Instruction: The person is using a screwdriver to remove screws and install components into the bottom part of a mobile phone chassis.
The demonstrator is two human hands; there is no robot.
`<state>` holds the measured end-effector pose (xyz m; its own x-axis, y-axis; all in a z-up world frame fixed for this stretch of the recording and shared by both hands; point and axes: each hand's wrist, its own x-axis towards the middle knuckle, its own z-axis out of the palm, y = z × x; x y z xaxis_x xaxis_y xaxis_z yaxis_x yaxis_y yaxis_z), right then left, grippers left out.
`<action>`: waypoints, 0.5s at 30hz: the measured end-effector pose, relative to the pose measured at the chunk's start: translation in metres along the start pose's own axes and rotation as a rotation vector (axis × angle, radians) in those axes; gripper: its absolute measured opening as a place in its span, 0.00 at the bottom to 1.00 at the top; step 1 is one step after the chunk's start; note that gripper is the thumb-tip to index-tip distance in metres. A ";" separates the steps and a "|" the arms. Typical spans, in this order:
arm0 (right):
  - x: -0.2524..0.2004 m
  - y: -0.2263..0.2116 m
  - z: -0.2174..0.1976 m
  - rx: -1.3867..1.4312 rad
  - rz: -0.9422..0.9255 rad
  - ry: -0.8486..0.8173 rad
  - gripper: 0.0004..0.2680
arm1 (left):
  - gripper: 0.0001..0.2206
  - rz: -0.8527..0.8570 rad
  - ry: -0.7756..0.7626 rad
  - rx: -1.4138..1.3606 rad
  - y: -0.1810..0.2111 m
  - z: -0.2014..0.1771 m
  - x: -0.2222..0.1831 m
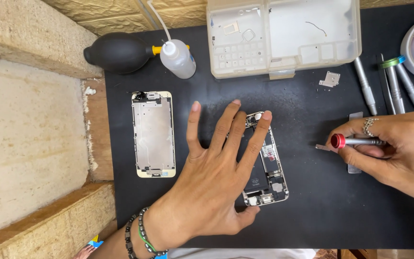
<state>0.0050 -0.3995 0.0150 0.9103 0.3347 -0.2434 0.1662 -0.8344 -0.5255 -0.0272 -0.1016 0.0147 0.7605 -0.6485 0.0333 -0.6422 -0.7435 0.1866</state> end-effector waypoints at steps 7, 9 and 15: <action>0.003 0.005 0.011 -0.093 0.029 -0.056 0.06 | 0.52 0.073 0.002 -0.190 -0.012 -0.003 0.004; 0.006 0.010 0.015 -0.127 0.025 -0.160 0.06 | 0.47 0.079 0.014 -0.196 -0.012 0.004 0.006; 0.004 0.019 0.016 -0.119 0.094 -0.192 0.19 | 0.32 0.202 0.127 -0.283 -0.012 -0.006 0.007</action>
<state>0.0056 -0.4074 -0.0085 0.8370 0.3207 -0.4433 0.1378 -0.9076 -0.3965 -0.0137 -0.0962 0.0186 0.6381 -0.7392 0.2155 -0.7423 -0.5163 0.4271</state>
